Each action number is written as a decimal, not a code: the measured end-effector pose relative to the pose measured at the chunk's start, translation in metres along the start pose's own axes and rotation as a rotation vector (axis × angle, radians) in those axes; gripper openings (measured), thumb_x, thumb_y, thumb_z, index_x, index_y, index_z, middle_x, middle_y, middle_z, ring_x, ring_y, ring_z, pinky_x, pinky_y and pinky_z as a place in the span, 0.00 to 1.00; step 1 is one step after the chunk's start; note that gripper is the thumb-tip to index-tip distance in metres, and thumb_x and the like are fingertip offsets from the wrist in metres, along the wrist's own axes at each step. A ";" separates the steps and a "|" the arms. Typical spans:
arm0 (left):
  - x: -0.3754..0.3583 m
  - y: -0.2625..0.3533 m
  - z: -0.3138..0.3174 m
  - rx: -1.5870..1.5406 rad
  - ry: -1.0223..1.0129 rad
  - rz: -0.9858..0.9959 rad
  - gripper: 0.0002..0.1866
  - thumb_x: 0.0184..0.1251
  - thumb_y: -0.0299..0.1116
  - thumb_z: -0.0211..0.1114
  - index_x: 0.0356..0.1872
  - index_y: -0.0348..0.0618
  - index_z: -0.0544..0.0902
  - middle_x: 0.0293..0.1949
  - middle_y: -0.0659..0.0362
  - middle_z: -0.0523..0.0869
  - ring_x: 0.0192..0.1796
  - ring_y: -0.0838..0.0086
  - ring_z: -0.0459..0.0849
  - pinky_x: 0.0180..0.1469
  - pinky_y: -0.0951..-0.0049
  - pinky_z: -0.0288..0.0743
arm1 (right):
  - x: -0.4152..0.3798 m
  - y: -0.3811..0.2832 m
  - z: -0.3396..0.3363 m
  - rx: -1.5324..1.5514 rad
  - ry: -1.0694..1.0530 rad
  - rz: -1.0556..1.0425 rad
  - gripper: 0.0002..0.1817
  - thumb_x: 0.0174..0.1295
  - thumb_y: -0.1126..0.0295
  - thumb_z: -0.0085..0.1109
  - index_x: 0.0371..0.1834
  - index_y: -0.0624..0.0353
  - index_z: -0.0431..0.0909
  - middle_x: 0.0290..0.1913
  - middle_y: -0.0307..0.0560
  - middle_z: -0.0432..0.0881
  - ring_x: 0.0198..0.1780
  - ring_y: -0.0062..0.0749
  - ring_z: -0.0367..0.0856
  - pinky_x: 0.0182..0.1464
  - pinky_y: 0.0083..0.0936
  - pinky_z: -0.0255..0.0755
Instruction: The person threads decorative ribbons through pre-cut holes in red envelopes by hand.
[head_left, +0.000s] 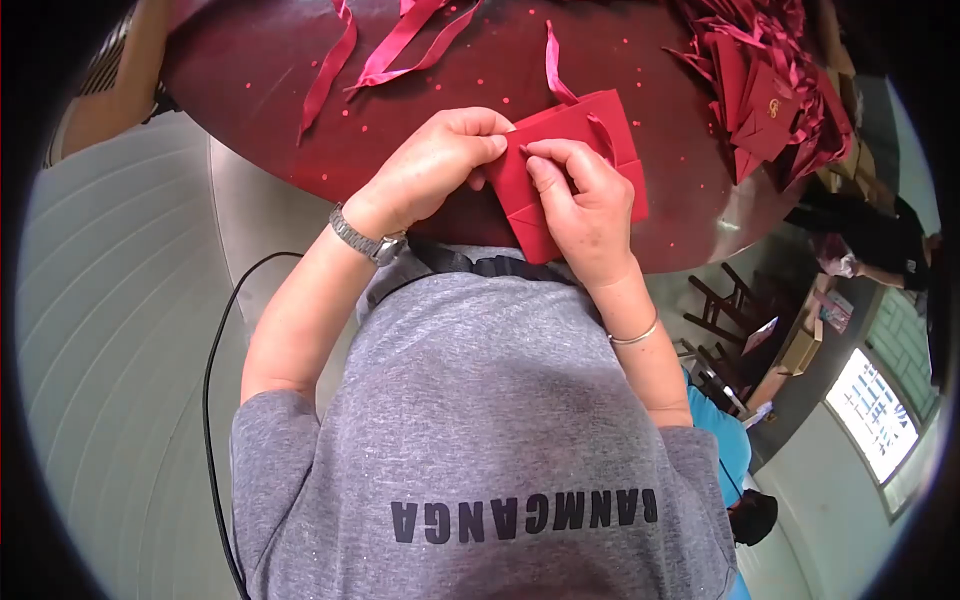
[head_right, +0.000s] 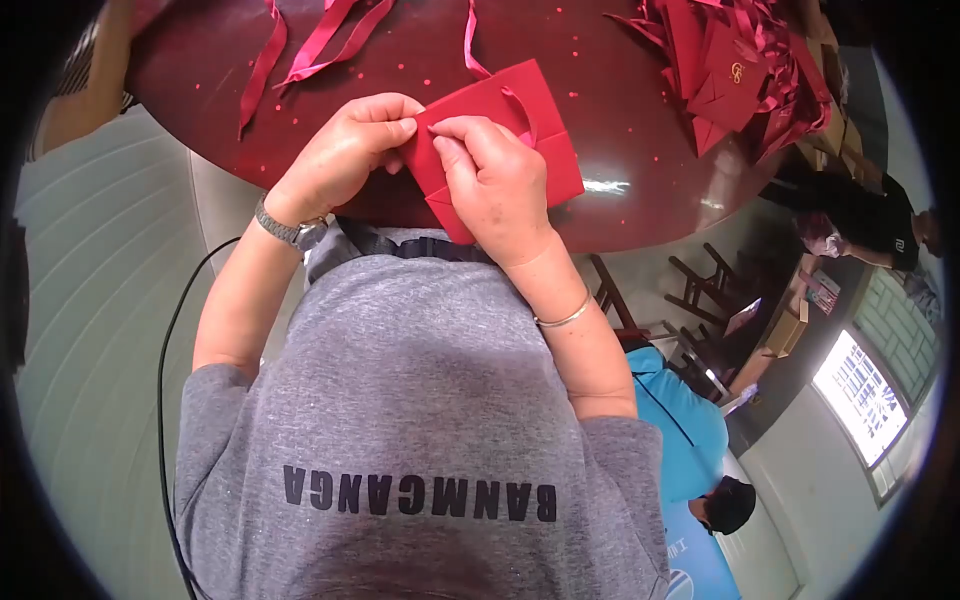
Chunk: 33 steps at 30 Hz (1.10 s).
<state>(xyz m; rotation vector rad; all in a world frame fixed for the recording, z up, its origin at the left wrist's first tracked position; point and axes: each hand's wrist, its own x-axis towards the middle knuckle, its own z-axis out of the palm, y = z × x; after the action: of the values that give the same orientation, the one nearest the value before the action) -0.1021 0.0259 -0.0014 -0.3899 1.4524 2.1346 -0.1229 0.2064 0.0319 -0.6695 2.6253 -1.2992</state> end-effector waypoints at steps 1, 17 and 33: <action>0.000 0.000 0.000 -0.007 0.001 -0.006 0.10 0.72 0.31 0.56 0.47 0.40 0.81 0.36 0.68 0.81 0.36 0.85 0.75 0.38 0.82 0.70 | 0.001 0.000 0.000 -0.001 -0.008 0.005 0.06 0.60 0.78 0.63 0.40 0.63 0.83 0.36 0.46 0.86 0.36 0.25 0.83 0.40 0.21 0.76; 0.003 -0.001 0.014 -0.060 0.171 0.035 0.09 0.66 0.30 0.58 0.38 0.35 0.83 0.32 0.64 0.84 0.36 0.84 0.77 0.40 0.82 0.70 | -0.007 -0.003 0.003 -0.020 0.050 0.137 0.03 0.60 0.78 0.63 0.37 0.65 0.82 0.32 0.39 0.85 0.31 0.15 0.80 0.36 0.15 0.75; 0.000 -0.003 0.006 -0.117 0.118 0.035 0.10 0.68 0.29 0.57 0.43 0.35 0.83 0.34 0.63 0.84 0.36 0.83 0.77 0.39 0.81 0.71 | 0.004 -0.009 0.010 -0.158 0.092 -0.015 0.05 0.59 0.77 0.64 0.37 0.63 0.84 0.32 0.43 0.86 0.31 0.20 0.82 0.35 0.19 0.75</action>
<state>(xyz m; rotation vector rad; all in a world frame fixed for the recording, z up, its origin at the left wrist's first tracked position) -0.1005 0.0326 -0.0015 -0.5462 1.4115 2.2650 -0.1204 0.1931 0.0331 -0.6672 2.8249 -1.1620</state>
